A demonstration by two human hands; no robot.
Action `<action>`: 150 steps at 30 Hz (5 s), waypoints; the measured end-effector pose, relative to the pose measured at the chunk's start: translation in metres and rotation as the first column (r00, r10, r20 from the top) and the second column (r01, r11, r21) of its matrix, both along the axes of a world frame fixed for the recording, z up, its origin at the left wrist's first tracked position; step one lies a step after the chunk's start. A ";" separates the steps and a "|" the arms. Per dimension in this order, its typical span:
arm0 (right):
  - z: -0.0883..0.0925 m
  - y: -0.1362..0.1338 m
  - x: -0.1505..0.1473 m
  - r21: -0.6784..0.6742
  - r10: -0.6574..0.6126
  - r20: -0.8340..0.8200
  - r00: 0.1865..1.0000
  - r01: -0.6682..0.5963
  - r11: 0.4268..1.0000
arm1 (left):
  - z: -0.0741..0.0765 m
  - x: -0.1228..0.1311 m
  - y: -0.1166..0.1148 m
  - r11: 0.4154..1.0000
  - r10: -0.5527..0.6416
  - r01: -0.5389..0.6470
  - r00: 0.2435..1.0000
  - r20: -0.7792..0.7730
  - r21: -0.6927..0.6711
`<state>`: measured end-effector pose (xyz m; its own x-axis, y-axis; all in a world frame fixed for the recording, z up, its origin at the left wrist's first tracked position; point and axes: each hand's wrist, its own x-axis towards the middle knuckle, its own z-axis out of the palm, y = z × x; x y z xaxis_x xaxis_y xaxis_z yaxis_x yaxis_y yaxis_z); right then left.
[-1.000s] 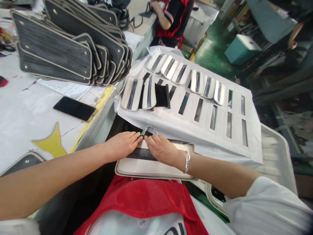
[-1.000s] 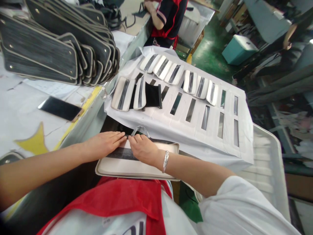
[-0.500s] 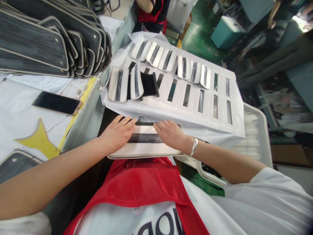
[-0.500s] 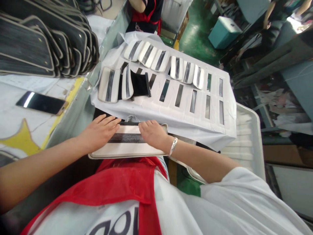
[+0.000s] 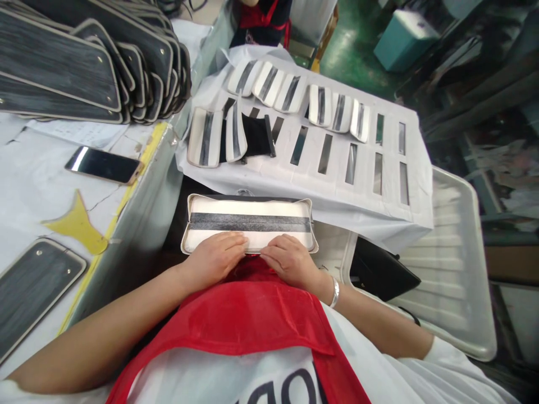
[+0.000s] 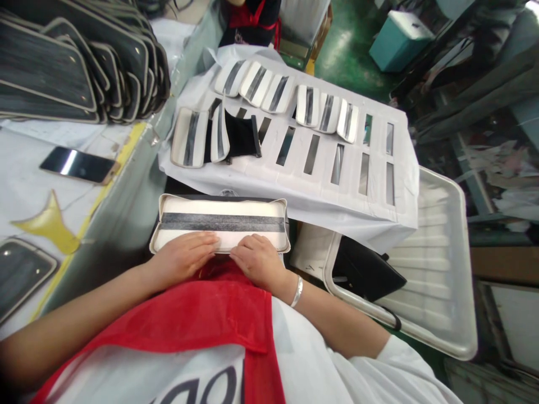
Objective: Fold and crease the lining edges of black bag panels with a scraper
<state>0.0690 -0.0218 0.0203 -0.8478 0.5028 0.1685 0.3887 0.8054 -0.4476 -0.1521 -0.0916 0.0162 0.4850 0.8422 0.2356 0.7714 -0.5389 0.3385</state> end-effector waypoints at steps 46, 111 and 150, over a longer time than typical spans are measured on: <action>0.013 -0.015 0.022 0.076 -0.475 0.251 0.843 0.473 0.878 | 0.006 0.022 0.000 0.950 -0.056 0.127 0.968 -0.246 0.286; 0.000 -0.014 -0.083 0.008 -0.096 0.119 0.988 0.096 0.995 | 0.015 -0.043 -0.030 0.912 0.407 -0.407 0.891 -0.200 0.044; -0.029 0.006 0.034 0.571 0.041 -0.015 0.999 -0.025 0.821 | 0.007 -0.051 -0.048 0.687 0.718 -0.687 0.594 0.361 -0.237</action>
<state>0.1027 -0.0160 -0.0090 -0.8535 0.2814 0.4386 0.3517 0.9321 0.0864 -0.2031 -0.1400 0.0228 -0.3887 0.9019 0.1882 0.6867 0.1475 0.7118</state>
